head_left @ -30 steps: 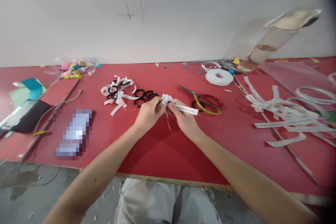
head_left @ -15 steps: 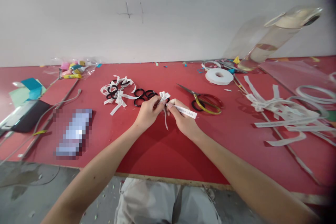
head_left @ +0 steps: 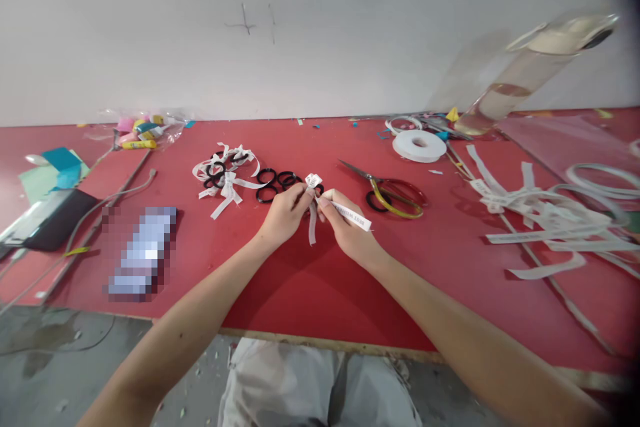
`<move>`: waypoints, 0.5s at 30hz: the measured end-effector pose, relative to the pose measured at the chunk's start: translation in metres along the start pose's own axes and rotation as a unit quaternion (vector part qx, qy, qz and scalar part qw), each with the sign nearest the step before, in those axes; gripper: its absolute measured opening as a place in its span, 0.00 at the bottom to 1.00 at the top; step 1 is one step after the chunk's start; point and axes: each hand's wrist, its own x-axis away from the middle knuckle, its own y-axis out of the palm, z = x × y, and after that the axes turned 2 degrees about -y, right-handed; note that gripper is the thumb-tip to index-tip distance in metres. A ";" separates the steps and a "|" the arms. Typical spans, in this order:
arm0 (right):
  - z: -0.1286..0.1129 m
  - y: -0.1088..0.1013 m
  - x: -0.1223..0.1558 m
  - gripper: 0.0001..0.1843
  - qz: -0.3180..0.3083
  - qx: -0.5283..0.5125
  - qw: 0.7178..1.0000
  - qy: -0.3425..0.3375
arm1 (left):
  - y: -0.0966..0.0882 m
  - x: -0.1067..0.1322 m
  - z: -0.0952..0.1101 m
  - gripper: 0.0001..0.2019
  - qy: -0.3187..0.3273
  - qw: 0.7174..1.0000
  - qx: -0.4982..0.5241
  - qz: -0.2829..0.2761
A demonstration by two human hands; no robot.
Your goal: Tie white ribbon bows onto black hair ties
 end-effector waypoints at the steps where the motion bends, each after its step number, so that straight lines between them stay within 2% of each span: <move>1: 0.000 0.000 0.000 0.20 -0.001 0.002 1.000 0.000 | 0.000 0.000 0.000 0.13 0.002 1.000 -0.005 0.003; 5: 0.000 -0.001 -0.001 0.20 -0.003 0.001 1.000 -0.002 | 0.002 -0.001 -0.002 0.13 0.008 1.000 -0.003 0.007; 9: -0.002 -0.001 0.000 0.19 0.000 0.005 1.000 -0.009 | 0.003 -0.005 -0.006 0.13 -0.006 0.999 0.048 0.009; 12: -0.008 0.004 0.006 0.19 -0.057 0.005 0.998 -0.034 | -0.005 -0.008 -0.008 0.14 -0.039 0.992 0.103 0.056; 13: -0.010 0.006 0.008 0.18 -0.087 -0.005 0.995 -0.044 | -0.009 -0.009 -0.008 0.14 -0.047 0.991 0.112 0.058; 15: -0.012 0.010 0.010 0.18 -0.104 -0.032 0.993 -0.048 | -0.014 -0.009 -0.007 0.13 -0.047 0.992 0.109 0.040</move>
